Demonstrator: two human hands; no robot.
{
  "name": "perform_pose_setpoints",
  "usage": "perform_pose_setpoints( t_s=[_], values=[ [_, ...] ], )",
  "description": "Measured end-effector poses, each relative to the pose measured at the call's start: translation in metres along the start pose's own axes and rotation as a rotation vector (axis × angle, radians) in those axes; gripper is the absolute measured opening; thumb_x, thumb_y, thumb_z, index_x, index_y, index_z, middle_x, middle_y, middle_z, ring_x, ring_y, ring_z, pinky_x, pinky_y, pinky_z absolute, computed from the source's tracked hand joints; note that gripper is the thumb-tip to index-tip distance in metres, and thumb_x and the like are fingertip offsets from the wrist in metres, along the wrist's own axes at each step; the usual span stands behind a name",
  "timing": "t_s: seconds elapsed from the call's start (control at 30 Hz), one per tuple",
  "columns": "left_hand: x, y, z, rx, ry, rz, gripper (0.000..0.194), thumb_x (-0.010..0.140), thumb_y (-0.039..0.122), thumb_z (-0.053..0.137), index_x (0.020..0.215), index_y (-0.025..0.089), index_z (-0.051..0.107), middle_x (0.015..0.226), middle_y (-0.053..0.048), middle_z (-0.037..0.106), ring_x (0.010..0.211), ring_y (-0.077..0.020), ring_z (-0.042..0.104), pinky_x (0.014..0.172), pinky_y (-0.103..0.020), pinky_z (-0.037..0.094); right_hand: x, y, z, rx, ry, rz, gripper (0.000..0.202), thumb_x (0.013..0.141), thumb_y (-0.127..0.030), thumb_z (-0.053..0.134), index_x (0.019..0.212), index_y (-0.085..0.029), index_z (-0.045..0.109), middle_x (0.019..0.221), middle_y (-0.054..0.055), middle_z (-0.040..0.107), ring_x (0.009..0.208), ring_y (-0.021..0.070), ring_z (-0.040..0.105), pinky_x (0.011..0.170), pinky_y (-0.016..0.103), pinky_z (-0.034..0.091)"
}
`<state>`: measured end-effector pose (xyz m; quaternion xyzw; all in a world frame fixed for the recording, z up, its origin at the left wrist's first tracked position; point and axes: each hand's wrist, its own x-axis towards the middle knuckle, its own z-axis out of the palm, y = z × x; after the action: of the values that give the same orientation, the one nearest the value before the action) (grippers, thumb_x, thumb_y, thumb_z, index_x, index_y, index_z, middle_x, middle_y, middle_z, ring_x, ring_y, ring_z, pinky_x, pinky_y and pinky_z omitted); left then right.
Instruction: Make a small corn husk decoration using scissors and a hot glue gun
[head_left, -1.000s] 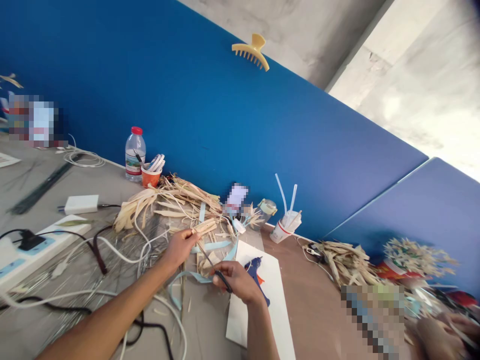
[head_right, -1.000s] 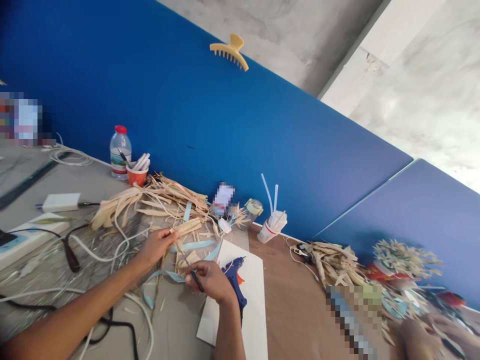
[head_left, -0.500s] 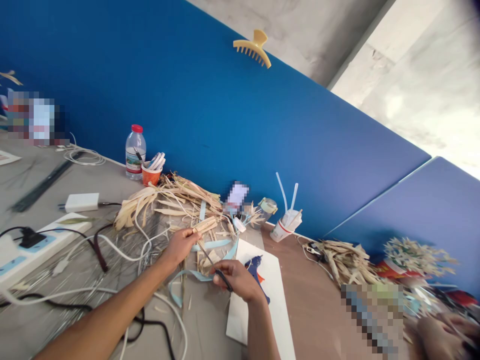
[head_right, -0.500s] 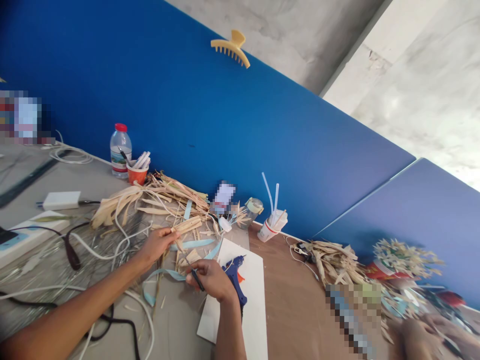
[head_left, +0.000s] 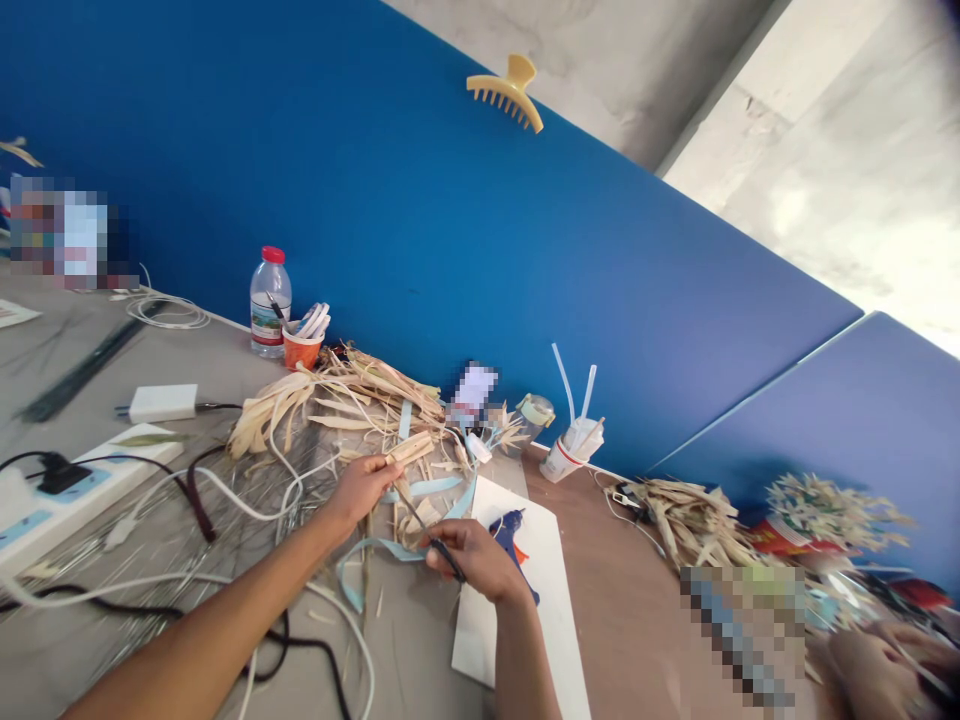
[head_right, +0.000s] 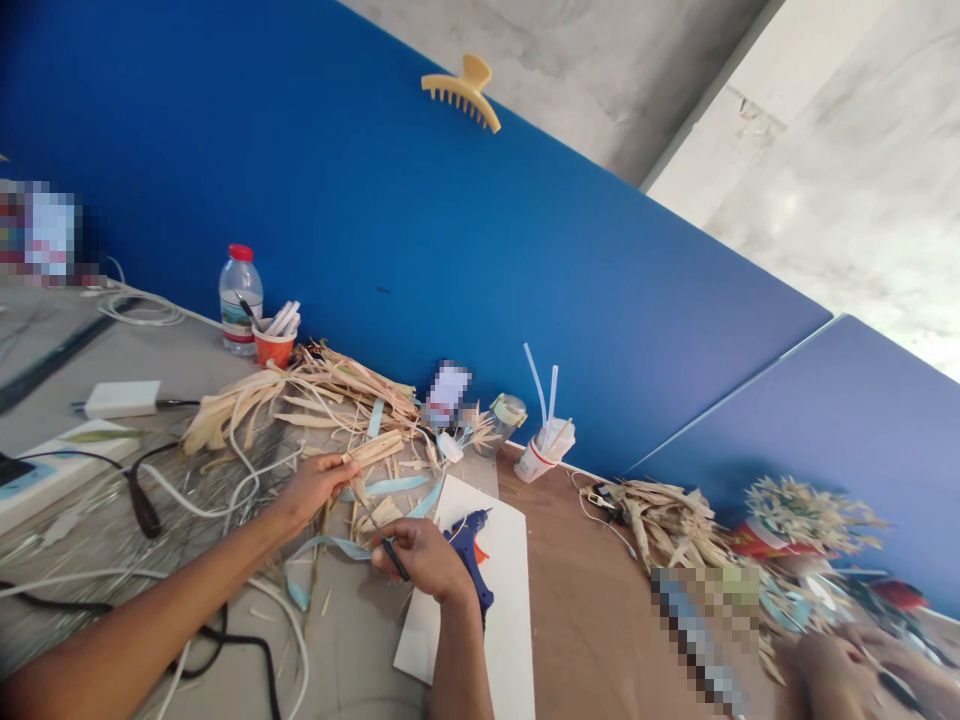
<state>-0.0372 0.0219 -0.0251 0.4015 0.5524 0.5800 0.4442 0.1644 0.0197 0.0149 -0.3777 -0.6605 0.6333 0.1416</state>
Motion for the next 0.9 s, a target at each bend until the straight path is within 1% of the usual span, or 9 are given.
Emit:
perform_pose_setpoints(
  t_s=[0.23, 0.4, 0.57, 0.73, 0.9],
  values=[
    [0.001, -0.003, 0.0, 0.015, 0.002, 0.013, 0.032, 0.067, 0.046, 0.06, 0.057, 0.016, 0.056, 0.049, 0.005, 0.042, 0.047, -0.0101, 0.033, 0.049, -0.025, 0.024, -0.003, -0.003, 0.001, -0.044, 0.013, 0.015, 0.02, 0.065, -0.02, 0.062, 0.083, -0.014, 0.069, 0.048, -0.006, 0.048, 0.045, 0.0067, 0.037, 0.048, 0.021, 0.027],
    [0.0, 0.0, -0.001, 0.016, 0.007, -0.003, 0.033, 0.066, 0.047, 0.06, 0.057, 0.016, 0.056, 0.049, 0.005, 0.041, 0.047, -0.0102, 0.034, 0.049, -0.025, 0.023, -0.004, -0.004, 0.001, -0.052, 0.028, 0.018, 0.02, 0.064, -0.021, 0.063, 0.082, -0.014, 0.07, 0.045, -0.007, 0.043, 0.045, 0.0065, 0.035, 0.047, 0.021, 0.025],
    [-0.002, 0.005, 0.0, -0.018, 0.023, -0.006, 0.034, 0.065, 0.048, 0.061, 0.061, 0.014, 0.059, 0.05, 0.004, 0.044, 0.048, -0.0104, 0.035, 0.05, -0.025, 0.024, -0.004, -0.002, -0.001, -0.1, -0.013, 0.025, 0.024, 0.062, -0.022, 0.068, 0.084, -0.015, 0.07, 0.047, -0.006, 0.046, 0.046, 0.0067, 0.036, 0.047, 0.02, 0.026],
    [-0.003, 0.008, 0.001, -0.051, 0.073, 0.055, 0.035, 0.066, 0.051, 0.059, 0.059, 0.016, 0.056, 0.048, 0.006, 0.042, 0.046, -0.0102, 0.036, 0.05, -0.025, 0.026, -0.004, -0.002, -0.002, -0.084, -0.023, 0.038, 0.024, 0.06, -0.027, 0.071, 0.081, -0.015, 0.07, 0.048, -0.006, 0.048, 0.046, 0.0068, 0.038, 0.047, 0.02, 0.026],
    [-0.002, 0.007, 0.0, -0.011, 0.058, 0.098, 0.034, 0.071, 0.049, 0.056, 0.058, 0.018, 0.052, 0.047, 0.005, 0.044, 0.046, -0.0107, 0.038, 0.05, -0.025, 0.029, -0.004, -0.001, -0.004, -0.059, -0.001, 0.045, 0.021, 0.062, -0.026, 0.069, 0.079, -0.014, 0.069, 0.049, -0.006, 0.047, 0.046, 0.006, 0.037, 0.047, 0.02, 0.026]
  ],
)
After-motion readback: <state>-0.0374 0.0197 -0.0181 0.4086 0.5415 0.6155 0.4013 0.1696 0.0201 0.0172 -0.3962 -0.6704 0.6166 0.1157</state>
